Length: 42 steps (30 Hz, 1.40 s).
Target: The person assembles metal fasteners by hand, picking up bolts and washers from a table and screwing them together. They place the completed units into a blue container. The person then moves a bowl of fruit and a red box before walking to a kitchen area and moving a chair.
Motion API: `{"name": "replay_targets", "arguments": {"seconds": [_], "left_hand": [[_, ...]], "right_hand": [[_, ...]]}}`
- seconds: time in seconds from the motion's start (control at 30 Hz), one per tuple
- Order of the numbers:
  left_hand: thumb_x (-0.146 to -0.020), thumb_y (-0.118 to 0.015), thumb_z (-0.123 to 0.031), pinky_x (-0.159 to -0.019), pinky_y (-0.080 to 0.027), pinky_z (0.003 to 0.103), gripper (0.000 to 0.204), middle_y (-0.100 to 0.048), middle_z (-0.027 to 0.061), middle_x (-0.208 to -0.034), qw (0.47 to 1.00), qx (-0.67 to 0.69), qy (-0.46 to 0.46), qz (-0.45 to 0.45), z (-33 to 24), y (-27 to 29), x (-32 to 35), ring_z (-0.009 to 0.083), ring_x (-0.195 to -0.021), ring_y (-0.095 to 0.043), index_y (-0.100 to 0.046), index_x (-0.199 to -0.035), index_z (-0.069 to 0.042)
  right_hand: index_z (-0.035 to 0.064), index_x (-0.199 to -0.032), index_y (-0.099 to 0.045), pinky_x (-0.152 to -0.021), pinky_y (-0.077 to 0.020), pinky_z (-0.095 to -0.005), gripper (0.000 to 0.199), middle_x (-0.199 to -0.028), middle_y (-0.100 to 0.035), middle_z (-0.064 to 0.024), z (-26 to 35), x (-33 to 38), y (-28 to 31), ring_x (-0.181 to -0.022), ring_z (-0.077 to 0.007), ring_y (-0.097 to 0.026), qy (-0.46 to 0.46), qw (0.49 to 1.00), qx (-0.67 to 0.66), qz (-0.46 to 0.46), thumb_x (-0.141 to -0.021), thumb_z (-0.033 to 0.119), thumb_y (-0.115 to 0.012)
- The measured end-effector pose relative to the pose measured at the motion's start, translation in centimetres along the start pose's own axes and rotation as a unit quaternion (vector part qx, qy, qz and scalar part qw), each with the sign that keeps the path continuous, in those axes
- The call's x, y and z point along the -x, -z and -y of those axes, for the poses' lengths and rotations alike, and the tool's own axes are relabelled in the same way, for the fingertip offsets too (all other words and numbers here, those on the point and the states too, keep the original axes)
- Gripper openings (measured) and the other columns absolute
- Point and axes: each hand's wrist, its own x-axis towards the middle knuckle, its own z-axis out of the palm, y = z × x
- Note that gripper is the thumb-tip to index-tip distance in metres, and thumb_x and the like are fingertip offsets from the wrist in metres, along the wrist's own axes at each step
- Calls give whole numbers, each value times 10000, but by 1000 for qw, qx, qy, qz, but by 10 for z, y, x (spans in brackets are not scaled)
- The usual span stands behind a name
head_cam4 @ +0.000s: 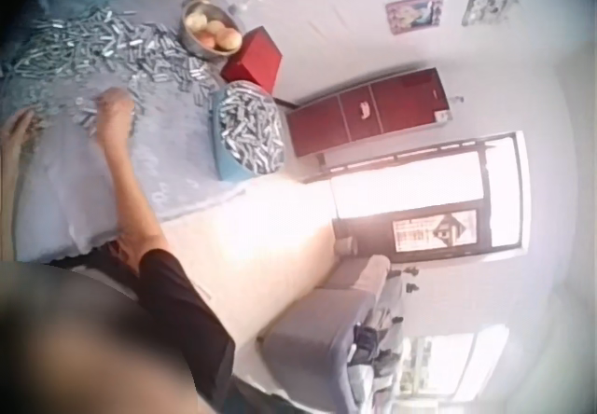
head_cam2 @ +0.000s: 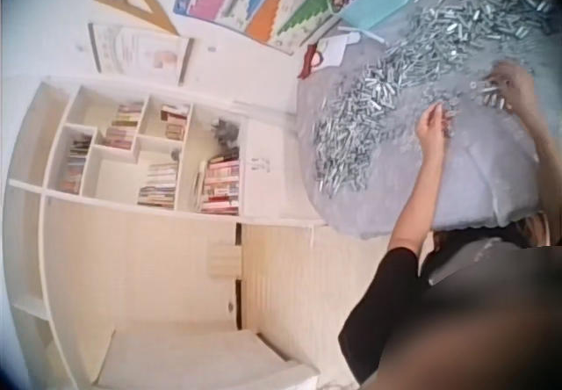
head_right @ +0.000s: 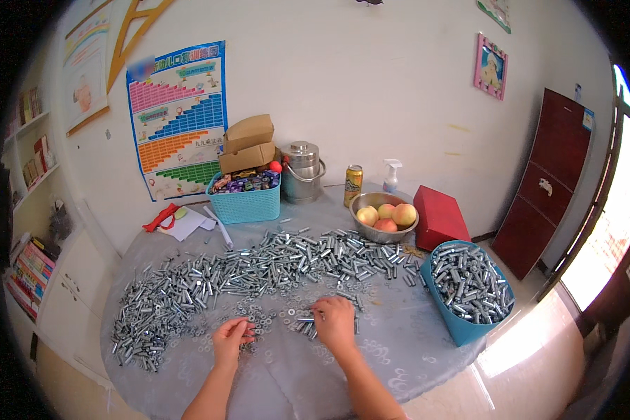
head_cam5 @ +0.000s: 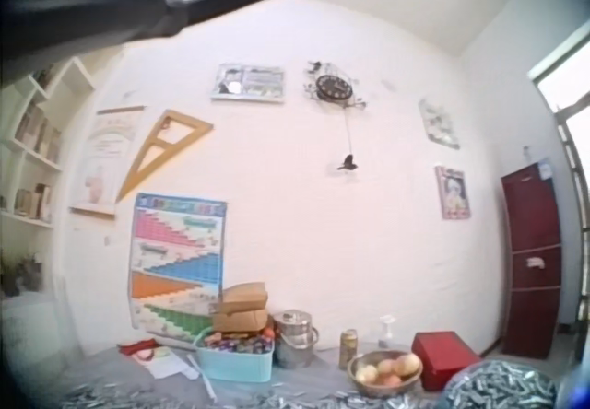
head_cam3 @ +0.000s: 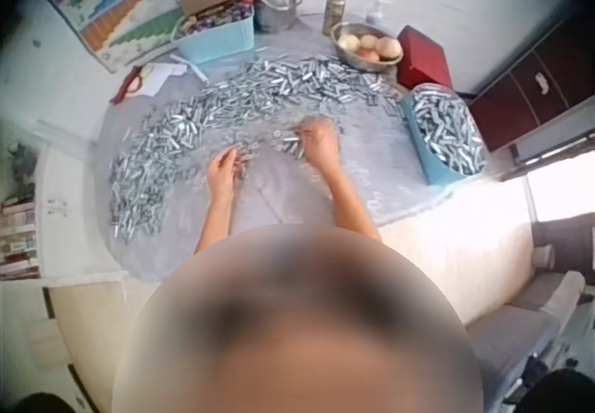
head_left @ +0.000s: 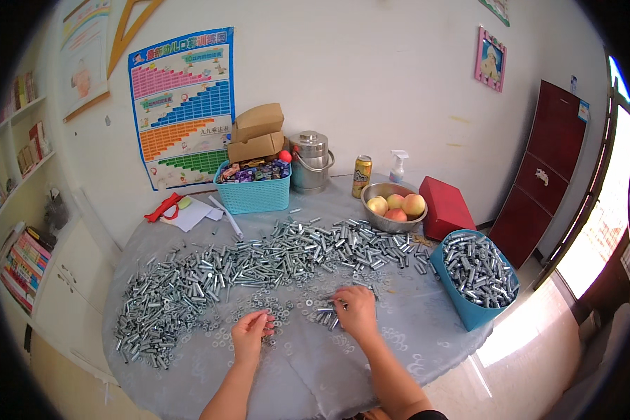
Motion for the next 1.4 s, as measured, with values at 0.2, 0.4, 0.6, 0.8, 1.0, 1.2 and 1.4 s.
{"name": "replay_targets", "arguments": {"seconds": [0.2,0.4,0.6,0.8,1.0,1.2,1.4], "left_hand": [[-884,-537,-53,-593,-541,245,158,-661,124,-882,1000,10,-10,-14,-2,9,-5,133,-716,-617,-622,-995,20],[-880,-548,-59,-600,-532,239,168,-662,119,-884,999,-6,-8,-34,-4,8,-6,122,-714,-610,-615,-1012,21],[-868,-575,-83,-588,-502,221,166,-671,83,-876,998,-59,-19,-5,16,11,-9,100,-710,-605,-631,-997,5],[-820,-633,-123,-598,-484,237,155,-679,57,-817,981,-185,-51,13,-9,11,-3,98,-686,-606,-664,-917,-7],[-762,-656,-160,-614,-488,329,159,-669,121,-780,895,-420,-131,-71,-24,50,-35,225,-684,-637,-673,-844,-25],[-727,-691,-177,-635,-495,385,160,-640,140,-820,781,-584,-178,-130,-9,74,-76,295,-768,-619,-667,-790,-31],[-725,-662,-119,-687,-486,444,134,-605,188,-840,722,-655,-182,-128,7,68,-102,355,-793,-599,-640,-737,12]], "right_hand": [[56,-897,-657,-850,-433,-392,182,-956,-628,-140,-81,-22,38,-942,-315,-567,-132,988,79,-19,-716,66,-641],[66,-1028,-621,-889,-430,-400,294,-1143,-559,-121,-200,-16,69,-1033,-322,-526,-190,942,278,15,-736,49,-591],[27,-855,-651,-824,-452,-418,136,-1007,-573,-138,-217,-19,68,-982,-327,-527,-213,939,269,5,-740,47,-581],[34,-818,-634,-784,-463,-400,125,-971,-548,-111,-216,-20,62,-949,-302,-526,-222,927,303,-6,-709,72,-681],[28,-766,-580,-764,-441,-409,90,-891,-557,-124,-227,-11,55,-896,-320,-527,-179,934,305,-45,-719,57,-651],[23,-826,-601,-724,-455,-401,102,-822,-592,-138,-159,-12,47,-804,-319,-562,-118,983,124,-73,-751,85,-633],[38,-1045,-599,-653,-453,-232,257,-847,-617,-23,-95,-13,7,-753,-92,-559,-150,965,-216,-2,-790,21,-634]]}}
